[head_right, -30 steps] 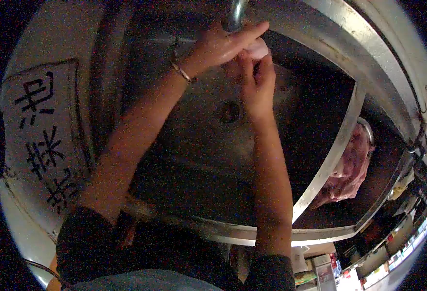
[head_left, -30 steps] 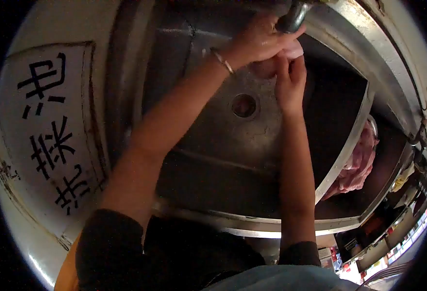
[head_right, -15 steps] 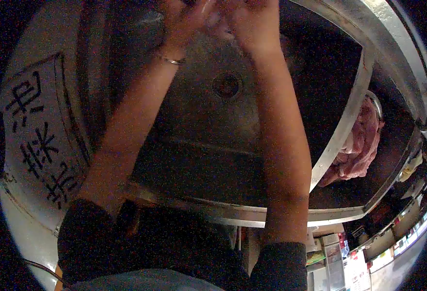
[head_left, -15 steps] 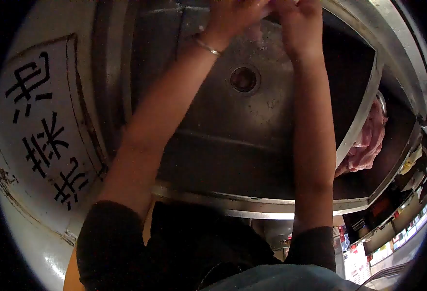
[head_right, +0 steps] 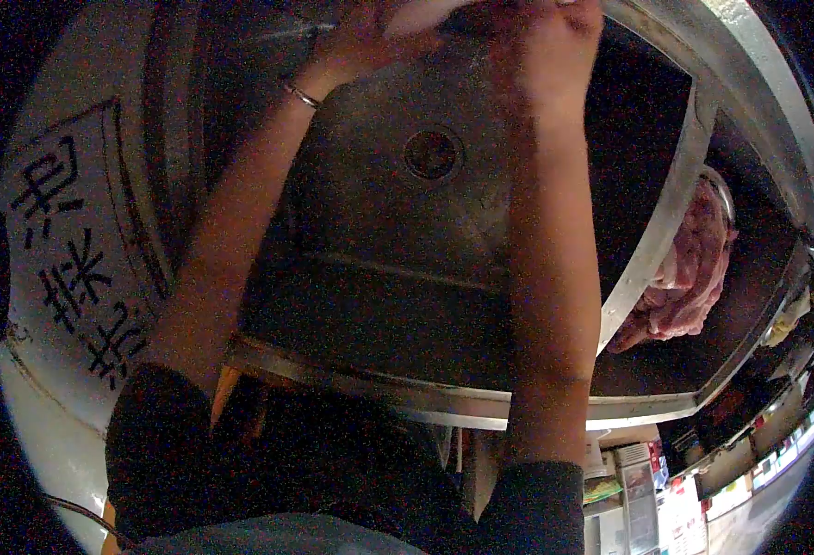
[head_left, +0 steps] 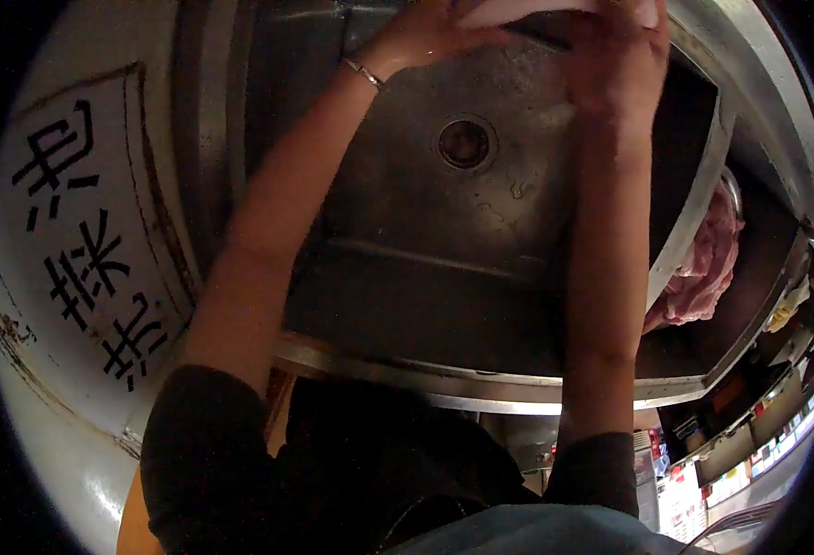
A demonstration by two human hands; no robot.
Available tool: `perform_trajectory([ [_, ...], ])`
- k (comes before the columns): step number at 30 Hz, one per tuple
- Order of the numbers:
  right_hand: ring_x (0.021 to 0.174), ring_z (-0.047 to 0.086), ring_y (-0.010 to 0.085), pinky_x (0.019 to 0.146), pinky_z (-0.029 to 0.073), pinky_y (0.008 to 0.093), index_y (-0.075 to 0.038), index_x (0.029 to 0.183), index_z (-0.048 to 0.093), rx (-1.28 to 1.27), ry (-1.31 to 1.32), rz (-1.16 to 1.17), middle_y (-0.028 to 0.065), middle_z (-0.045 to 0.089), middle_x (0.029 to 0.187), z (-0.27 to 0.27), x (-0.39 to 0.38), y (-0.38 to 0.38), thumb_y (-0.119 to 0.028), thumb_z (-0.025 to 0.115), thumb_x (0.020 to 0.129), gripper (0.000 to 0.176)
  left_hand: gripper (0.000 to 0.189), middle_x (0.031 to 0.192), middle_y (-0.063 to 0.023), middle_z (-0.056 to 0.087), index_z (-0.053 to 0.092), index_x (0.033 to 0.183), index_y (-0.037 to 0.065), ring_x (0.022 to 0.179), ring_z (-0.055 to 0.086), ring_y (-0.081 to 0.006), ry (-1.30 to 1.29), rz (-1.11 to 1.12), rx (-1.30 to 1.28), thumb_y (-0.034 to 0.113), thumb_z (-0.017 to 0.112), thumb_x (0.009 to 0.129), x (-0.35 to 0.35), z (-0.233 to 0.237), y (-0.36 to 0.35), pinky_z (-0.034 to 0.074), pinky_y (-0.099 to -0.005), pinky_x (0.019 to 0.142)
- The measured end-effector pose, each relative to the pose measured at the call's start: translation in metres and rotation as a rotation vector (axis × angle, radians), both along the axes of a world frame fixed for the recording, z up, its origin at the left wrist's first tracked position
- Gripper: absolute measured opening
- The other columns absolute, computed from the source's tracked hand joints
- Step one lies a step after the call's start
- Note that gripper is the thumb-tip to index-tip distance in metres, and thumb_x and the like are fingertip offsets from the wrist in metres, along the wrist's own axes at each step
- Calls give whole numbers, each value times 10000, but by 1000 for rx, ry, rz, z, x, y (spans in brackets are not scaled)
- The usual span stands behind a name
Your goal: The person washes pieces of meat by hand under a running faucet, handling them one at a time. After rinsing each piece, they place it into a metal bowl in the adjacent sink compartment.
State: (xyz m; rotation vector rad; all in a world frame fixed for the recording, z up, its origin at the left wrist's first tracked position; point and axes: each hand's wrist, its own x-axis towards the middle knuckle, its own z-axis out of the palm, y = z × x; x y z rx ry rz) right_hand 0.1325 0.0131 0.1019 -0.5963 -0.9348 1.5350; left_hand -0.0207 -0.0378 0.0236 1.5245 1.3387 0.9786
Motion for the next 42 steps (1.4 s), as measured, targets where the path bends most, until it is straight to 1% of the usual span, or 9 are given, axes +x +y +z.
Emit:
perform_trajectory([
  [6,985,503,196,888,378,339,-5,1089,461,-9,-91,-163,105,516,1067,35,83,-1,-244,468,848,340,303,1068,-85,553,541,1085,46,987,517,-163,-277,81,-144,241,518,854,-11,-54,3,429,-295,805],
  [9,1074,447,233,960,306,404,3,1122,444,20,-284,-310,144,485,1127,71,163,-18,-206,490,843,351,261,946,-72,598,549,1012,38,843,572,-119,598,14,-218,240,512,850,-3,-53,-11,450,-252,775],
  [12,906,500,174,858,380,315,-53,977,513,33,-438,-699,62,523,973,100,186,-48,-143,406,870,175,261,1045,-99,569,536,1040,47,905,573,-179,-20,-15,-319,235,485,868,11,-57,-6,460,-294,800],
  [14,783,481,135,769,398,289,-94,865,519,-280,614,-14,7,508,847,105,232,-50,-100,441,850,79,300,1094,-113,542,526,1056,49,996,535,-206,-618,152,-322,276,408,900,21,-41,-1,429,-322,864],
  [18,665,426,106,697,390,280,-129,782,498,-375,630,7,-31,461,735,105,195,-66,-86,468,838,77,269,932,-81,588,582,1008,52,889,553,-173,-713,271,-408,263,515,855,28,17,11,446,-288,764],
  [25,992,508,215,827,426,336,-43,1087,512,622,-1402,-80,111,536,1061,46,101,-51,-116,475,817,282,430,1126,-96,516,476,1135,47,1077,472,-205,-572,-155,-74,351,251,929,35,33,14,344,-333,954],
  [27,904,549,184,733,470,318,-54,1025,539,-87,-587,92,103,565,994,16,40,-44,-48,532,784,241,438,1159,-80,491,454,1162,43,1079,456,-203,-338,77,-105,357,257,928,20,20,14,320,-333,966],
  [30,745,598,247,684,477,311,-24,854,561,174,-450,-190,135,604,779,2,-22,-29,51,551,667,202,332,1091,-137,539,455,1176,27,1033,508,-208,375,223,292,111,397,860,-27,-18,12,408,-316,851],
  [42,633,495,116,588,417,255,-3,948,494,99,-315,111,53,521,733,37,-13,0,-82,457,867,119,415,1102,-72,518,353,1241,71,919,526,-249,-511,236,-434,221,429,861,-19,-30,-24,428,-307,705],
])
